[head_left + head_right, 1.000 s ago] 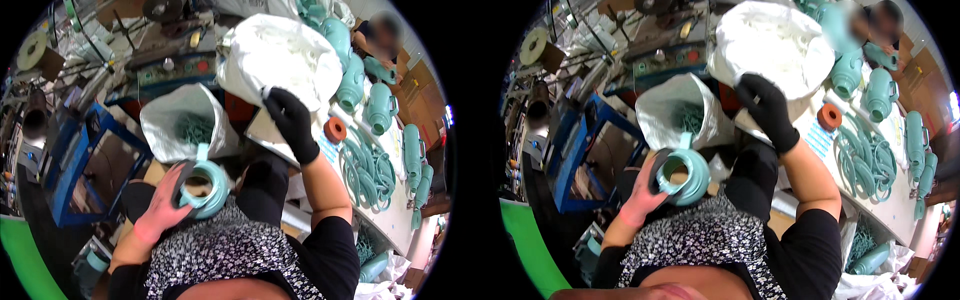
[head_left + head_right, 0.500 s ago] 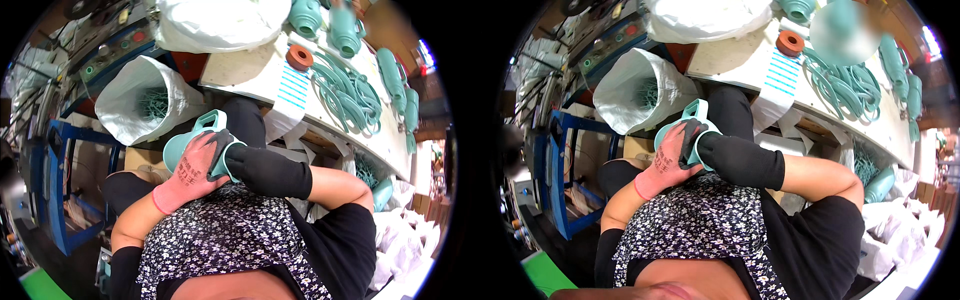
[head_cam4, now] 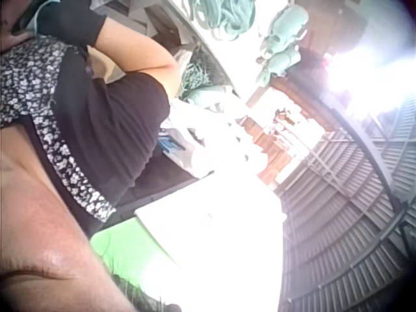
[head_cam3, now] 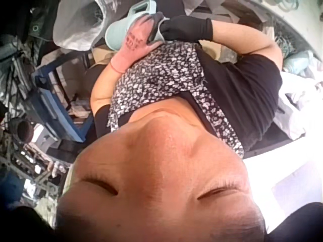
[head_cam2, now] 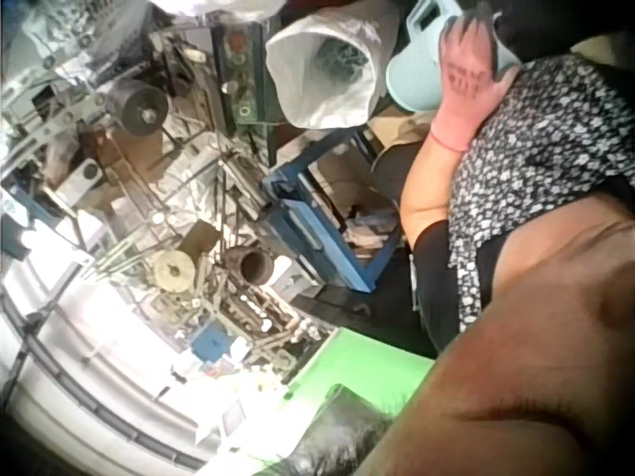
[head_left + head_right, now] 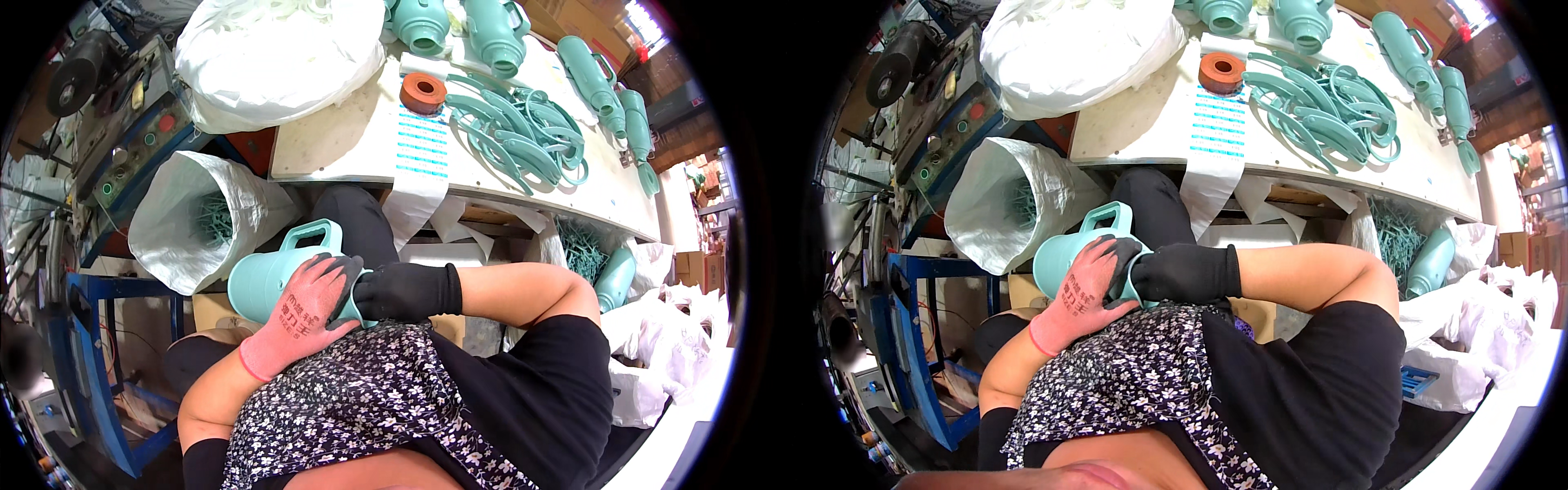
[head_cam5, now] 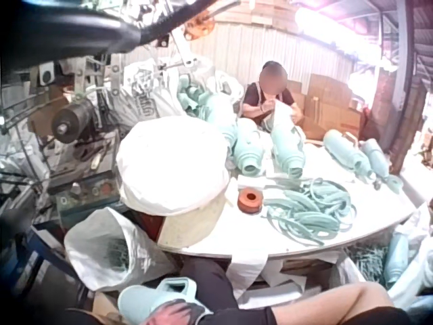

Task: The person assembles light blue plastic pitchers by attaching handles and applying labels. They pick up a pitcher body, attach a handle, and then apply a label to the side before placing the finished unit on a nearby surface. The process is repeated for multiple units in a continuous assembly line workflow.

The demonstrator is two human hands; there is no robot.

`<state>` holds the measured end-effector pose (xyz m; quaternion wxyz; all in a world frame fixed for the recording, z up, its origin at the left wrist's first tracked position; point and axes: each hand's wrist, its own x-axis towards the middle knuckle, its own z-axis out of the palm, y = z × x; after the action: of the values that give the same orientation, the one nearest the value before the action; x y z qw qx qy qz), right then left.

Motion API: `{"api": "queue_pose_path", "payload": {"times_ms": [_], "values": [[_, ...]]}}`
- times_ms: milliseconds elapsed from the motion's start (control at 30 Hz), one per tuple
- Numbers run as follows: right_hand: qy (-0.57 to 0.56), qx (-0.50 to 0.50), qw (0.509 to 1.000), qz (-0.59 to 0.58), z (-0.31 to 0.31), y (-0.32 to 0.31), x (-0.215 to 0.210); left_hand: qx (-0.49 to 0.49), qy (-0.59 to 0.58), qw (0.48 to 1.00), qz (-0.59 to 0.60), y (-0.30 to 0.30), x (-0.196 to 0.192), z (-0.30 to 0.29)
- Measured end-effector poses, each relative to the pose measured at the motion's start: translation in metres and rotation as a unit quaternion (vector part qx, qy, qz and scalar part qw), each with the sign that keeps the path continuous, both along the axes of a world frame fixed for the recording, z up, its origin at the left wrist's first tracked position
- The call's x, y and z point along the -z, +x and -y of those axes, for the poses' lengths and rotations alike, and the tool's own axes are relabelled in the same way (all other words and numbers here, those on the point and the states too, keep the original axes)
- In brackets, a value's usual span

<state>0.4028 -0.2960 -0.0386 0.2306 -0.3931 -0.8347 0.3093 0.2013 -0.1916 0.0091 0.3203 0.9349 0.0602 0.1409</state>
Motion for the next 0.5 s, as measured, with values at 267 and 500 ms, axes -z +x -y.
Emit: {"api": "queue_pose_path", "payload": {"times_ms": [267,500], "values": [[0.045,0.041,0.998,0.023,0.014,0.021,-0.014,-0.528,-0.249,0.812,0.007,-0.111,0.123,-0.119],[0.154,0.506,0.847,0.055,-0.039,0.129,0.064,-0.447,0.016,0.892,-0.068,-0.181,0.198,-0.099]]}}
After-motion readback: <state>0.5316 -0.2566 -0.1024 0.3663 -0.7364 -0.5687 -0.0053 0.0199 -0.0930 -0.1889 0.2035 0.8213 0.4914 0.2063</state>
